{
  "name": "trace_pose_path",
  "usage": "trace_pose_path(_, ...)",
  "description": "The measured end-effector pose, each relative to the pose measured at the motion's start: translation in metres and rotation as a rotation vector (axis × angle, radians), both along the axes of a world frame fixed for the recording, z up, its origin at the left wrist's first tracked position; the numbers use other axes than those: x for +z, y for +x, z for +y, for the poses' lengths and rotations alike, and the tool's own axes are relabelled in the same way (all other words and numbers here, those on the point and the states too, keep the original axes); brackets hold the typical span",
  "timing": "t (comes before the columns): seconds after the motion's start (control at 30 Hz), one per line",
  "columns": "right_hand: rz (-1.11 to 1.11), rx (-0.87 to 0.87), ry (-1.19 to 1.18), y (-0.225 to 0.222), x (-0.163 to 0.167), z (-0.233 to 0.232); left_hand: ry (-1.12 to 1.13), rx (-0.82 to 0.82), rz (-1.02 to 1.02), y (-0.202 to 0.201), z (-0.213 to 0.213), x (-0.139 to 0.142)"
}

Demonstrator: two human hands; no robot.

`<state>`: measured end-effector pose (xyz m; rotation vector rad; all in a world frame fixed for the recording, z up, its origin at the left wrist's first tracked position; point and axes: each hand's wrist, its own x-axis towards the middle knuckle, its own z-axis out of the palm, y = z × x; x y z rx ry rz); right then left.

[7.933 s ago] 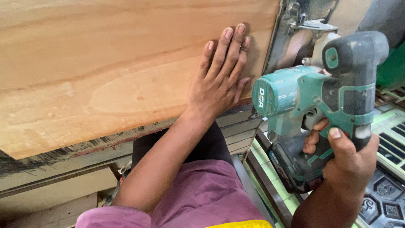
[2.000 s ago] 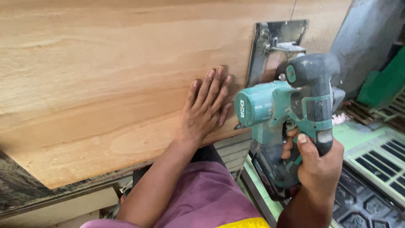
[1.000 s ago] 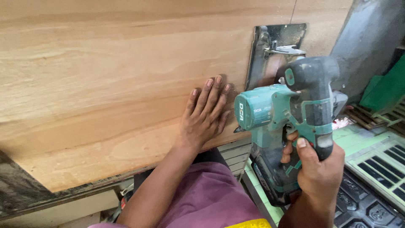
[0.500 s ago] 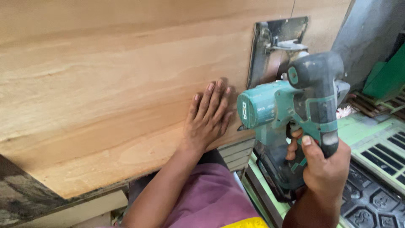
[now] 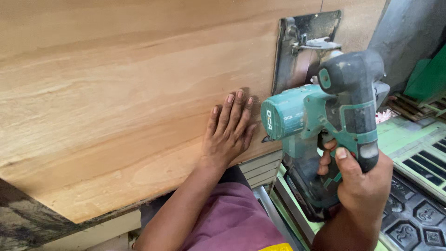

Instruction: The person measures and marks a wooden board with a ruler and pencil, then uses a jigsaw to cut along the marked line. After cutting, the person measures the resulting pieces and marks another line on the larger piece.

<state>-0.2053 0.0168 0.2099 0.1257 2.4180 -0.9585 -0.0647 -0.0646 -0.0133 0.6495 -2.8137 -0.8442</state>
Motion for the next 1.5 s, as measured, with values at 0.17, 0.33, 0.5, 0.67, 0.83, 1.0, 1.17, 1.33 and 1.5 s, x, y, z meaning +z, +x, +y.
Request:
trace_pose_path(0.17,-0.016,0.009,0.014,-0.002,0.0,0.001,-0.007,-0.002,-0.002,0.0,-0.001,0.002)
trace_pose_path(0.33,-0.039,0.021,0.015,-0.007,0.0,0.004,-0.009,-0.008,-0.007,0.002,-0.003,0.004)
trace_pose_path(0.5,-0.041,0.034,0.034,-0.01,-0.002,0.003,0.007,0.0,0.008,-0.002,-0.004,0.003)
trace_pose_path(0.67,-0.047,0.013,0.008,-0.014,-0.002,0.001,-0.026,0.007,0.013,-0.001,-0.002,0.004)
trace_pose_path(0.83,-0.048,0.052,0.037,-0.017,-0.003,-0.001,-0.03,-0.001,0.01,-0.001,-0.002,0.002)
trace_pose_path(1.0,-0.057,0.02,0.07,-0.02,-0.002,-0.006,-0.039,0.003,0.012,-0.001,-0.002,0.002)
trace_pose_path(1.17,-0.035,0.04,0.027,-0.021,-0.003,-0.01,-0.038,0.006,-0.003,0.0,0.001,0.001)
trace_pose_path(1.33,-0.029,0.02,0.024,-0.024,-0.005,-0.013,-0.029,0.007,0.005,-0.001,0.002,-0.001)
trace_pose_path(1.5,-0.027,0.026,0.014,-0.027,-0.005,-0.018,-0.046,0.007,-0.007,-0.001,0.001,0.001)
